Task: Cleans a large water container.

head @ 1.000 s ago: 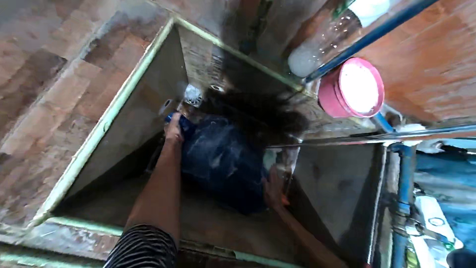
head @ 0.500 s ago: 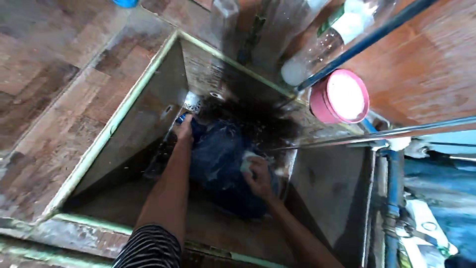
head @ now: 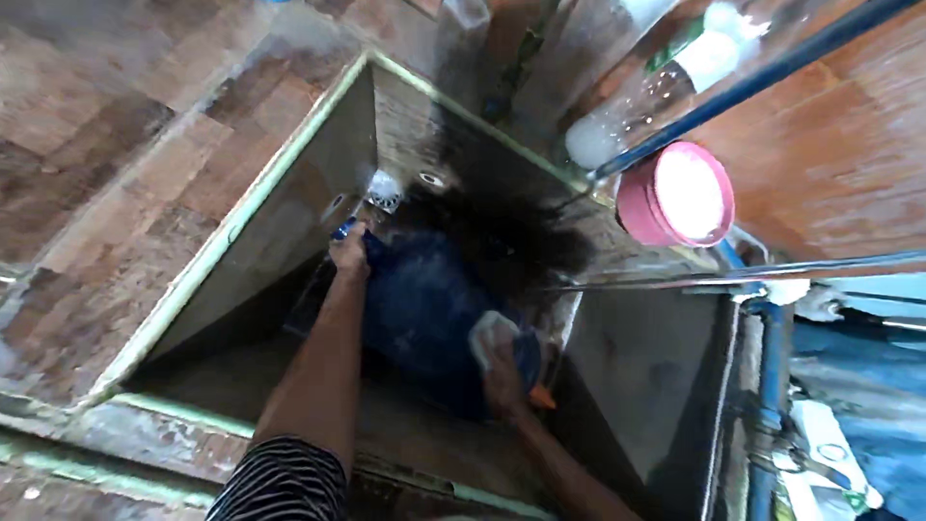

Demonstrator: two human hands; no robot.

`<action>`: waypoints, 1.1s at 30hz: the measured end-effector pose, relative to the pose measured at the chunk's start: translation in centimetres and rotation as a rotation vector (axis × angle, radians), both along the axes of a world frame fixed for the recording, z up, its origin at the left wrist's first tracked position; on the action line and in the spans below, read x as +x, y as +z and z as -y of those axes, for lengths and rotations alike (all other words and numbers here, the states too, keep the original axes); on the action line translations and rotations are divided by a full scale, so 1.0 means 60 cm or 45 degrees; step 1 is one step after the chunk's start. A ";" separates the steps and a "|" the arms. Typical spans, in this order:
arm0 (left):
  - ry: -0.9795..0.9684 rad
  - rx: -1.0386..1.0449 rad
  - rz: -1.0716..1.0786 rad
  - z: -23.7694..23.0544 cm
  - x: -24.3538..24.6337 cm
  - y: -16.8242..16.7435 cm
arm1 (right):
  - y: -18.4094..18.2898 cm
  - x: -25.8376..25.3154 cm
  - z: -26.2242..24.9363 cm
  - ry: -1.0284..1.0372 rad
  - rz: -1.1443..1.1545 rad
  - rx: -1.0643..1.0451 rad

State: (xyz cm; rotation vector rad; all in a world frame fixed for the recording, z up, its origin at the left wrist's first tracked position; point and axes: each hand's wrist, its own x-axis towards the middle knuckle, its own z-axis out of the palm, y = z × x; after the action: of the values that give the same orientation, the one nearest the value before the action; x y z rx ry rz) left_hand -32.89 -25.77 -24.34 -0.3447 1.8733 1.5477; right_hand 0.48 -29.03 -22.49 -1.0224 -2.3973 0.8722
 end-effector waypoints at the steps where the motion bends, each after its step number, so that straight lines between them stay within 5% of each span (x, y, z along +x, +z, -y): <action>1: -0.032 0.028 -0.002 -0.008 0.004 0.003 | 0.010 -0.037 0.001 0.100 -0.066 0.087; 3: -0.204 0.222 0.038 -0.018 0.019 0.034 | 0.052 -0.118 -0.067 0.109 -0.081 0.080; 5: -0.499 0.484 0.115 -0.013 0.038 0.069 | 0.102 -0.148 -0.173 -0.092 0.126 -0.385; 7: -0.745 0.674 0.200 -0.004 0.034 0.071 | 0.068 -0.099 -0.239 -0.358 0.268 -0.751; 9: -0.664 0.541 0.165 -0.002 0.008 0.044 | 0.010 -0.007 -0.193 -0.443 0.419 -0.658; 12: -0.134 -0.047 0.005 -0.014 -0.037 -0.031 | 0.010 0.123 -0.031 -0.114 0.365 -0.295; 14: -0.059 -0.177 -0.064 -0.019 -0.041 -0.063 | 0.020 0.139 -0.006 -0.006 0.315 -0.311; 19: -0.261 0.167 0.136 -0.047 -0.003 -0.026 | -0.055 0.075 -0.206 -0.697 0.661 -0.936; 22: -0.429 0.301 0.242 -0.032 -0.031 -0.035 | -0.001 0.112 -0.120 -0.391 0.517 -0.632; 25: -0.365 0.050 0.194 -0.017 -0.064 -0.087 | 0.043 0.143 -0.027 -0.091 0.268 -0.465; 29: -0.284 0.233 0.170 -0.031 -0.045 -0.092 | -0.004 0.090 -0.178 -0.700 0.489 -0.783; 33: -0.469 0.352 0.198 -0.025 -0.043 -0.045 | -0.042 0.078 -0.180 -0.717 0.575 -0.635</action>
State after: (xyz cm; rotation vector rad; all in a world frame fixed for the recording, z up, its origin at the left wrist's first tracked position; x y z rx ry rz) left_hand -35.47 -24.27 -27.06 0.0073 1.4801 1.4532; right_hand 5.15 -18.24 -25.00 -2.1513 -2.0358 1.1261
